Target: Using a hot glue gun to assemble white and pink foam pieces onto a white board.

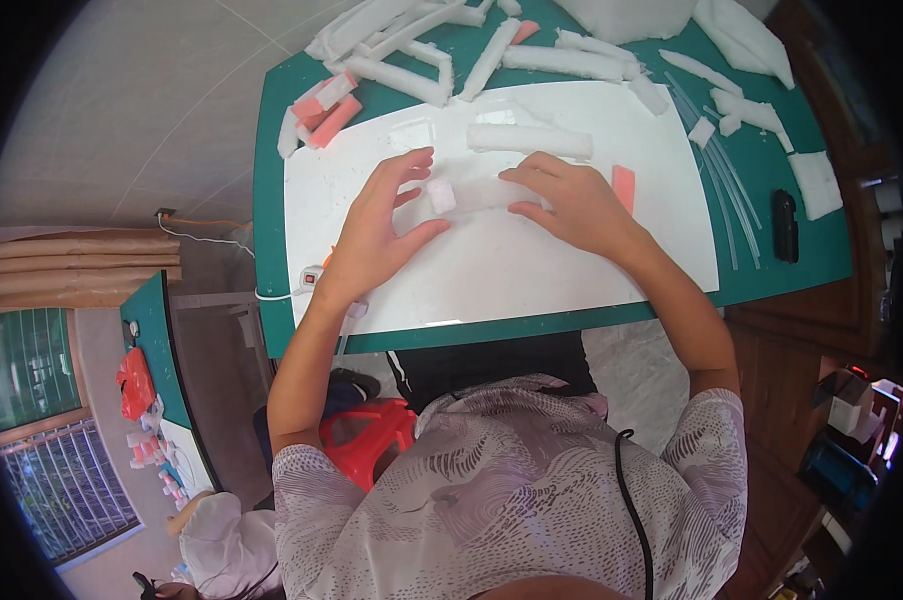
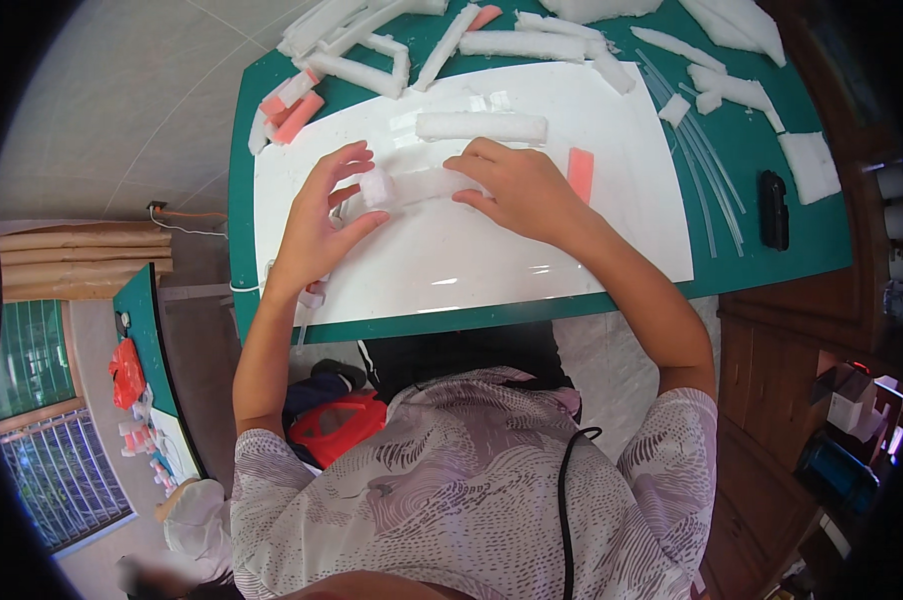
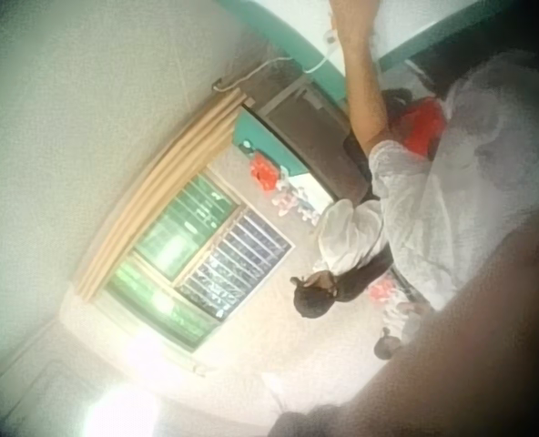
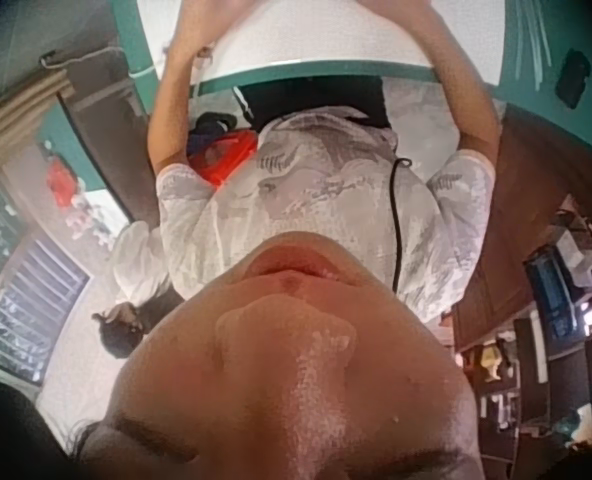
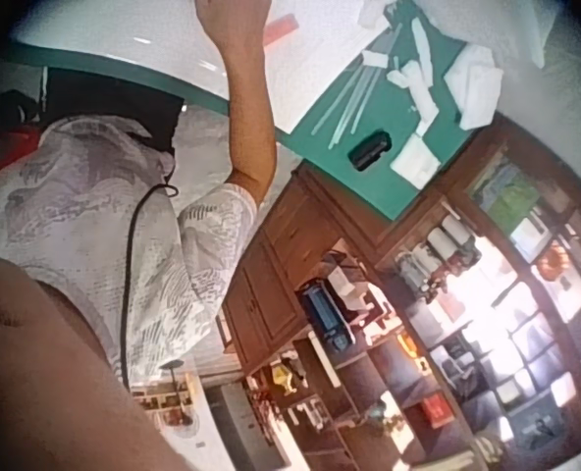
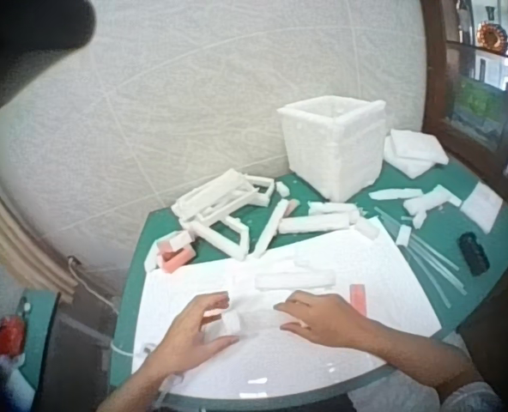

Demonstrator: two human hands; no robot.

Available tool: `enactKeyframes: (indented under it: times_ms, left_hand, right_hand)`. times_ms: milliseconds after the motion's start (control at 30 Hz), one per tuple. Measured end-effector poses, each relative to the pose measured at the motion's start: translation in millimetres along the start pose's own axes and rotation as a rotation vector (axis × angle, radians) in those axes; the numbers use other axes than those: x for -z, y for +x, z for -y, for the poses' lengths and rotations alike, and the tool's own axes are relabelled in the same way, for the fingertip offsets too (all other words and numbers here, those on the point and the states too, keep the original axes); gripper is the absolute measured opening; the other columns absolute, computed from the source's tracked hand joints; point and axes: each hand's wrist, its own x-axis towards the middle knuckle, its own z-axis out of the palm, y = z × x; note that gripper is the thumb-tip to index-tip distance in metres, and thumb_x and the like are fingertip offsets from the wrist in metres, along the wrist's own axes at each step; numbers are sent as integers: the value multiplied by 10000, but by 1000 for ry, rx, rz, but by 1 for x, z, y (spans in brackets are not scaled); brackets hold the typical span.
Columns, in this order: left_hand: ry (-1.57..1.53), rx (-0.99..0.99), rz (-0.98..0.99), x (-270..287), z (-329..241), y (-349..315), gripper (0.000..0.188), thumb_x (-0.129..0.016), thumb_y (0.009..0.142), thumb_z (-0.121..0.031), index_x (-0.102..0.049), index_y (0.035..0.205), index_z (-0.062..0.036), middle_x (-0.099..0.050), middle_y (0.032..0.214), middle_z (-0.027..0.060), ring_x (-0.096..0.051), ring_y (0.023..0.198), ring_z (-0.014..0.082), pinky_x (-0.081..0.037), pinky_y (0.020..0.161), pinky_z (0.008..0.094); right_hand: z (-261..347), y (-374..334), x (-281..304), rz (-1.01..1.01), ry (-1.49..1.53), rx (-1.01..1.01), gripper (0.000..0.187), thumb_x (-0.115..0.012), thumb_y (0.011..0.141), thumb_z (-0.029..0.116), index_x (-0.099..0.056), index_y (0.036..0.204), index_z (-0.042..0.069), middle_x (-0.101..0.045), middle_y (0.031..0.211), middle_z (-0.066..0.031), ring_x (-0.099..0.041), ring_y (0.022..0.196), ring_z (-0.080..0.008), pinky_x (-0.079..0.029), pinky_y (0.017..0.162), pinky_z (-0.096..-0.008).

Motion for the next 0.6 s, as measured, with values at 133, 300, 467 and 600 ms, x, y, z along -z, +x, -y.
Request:
enactKeyframes:
  times_ms: [133,300,467,600]
  left_hand:
    - [-47,-27,-52,-3,9,-3,590,-772,777,-70,-487,1292,-29,-531,1309,140,-578,1157,257,-523,955,381]
    - [0,0,-52,-3,10,-5,525,-764,796,-77,-514,1255,-30,-569,1278,123,-589,1122,220,-500,944,366]
    - [68,-12,-47,-6,11,-5,509,-768,795,-96,-546,1249,-36,-612,1242,114,-620,1063,221,-501,930,339]
    - [139,-63,-27,-9,14,-7,493,-759,796,-102,-580,1253,-60,-640,1219,114,-631,1044,228,-499,914,333]
  right_hand:
    - [5,0,3,25,60,-23,318,-724,841,207,-669,1125,76,-650,1077,-82,-662,861,-263,-536,752,-325]
    - [5,0,3,32,63,-18,326,-731,834,204,-669,1125,71,-654,1070,-79,-663,856,-255,-536,750,-319]
    - [2,-1,0,21,56,10,325,-735,828,204,-673,1119,72,-655,1062,-77,-663,843,-252,-534,743,-316]
    - [4,0,1,74,32,-14,322,-735,824,198,-678,1118,80,-650,1041,-76,-658,819,-249,-529,725,-322]
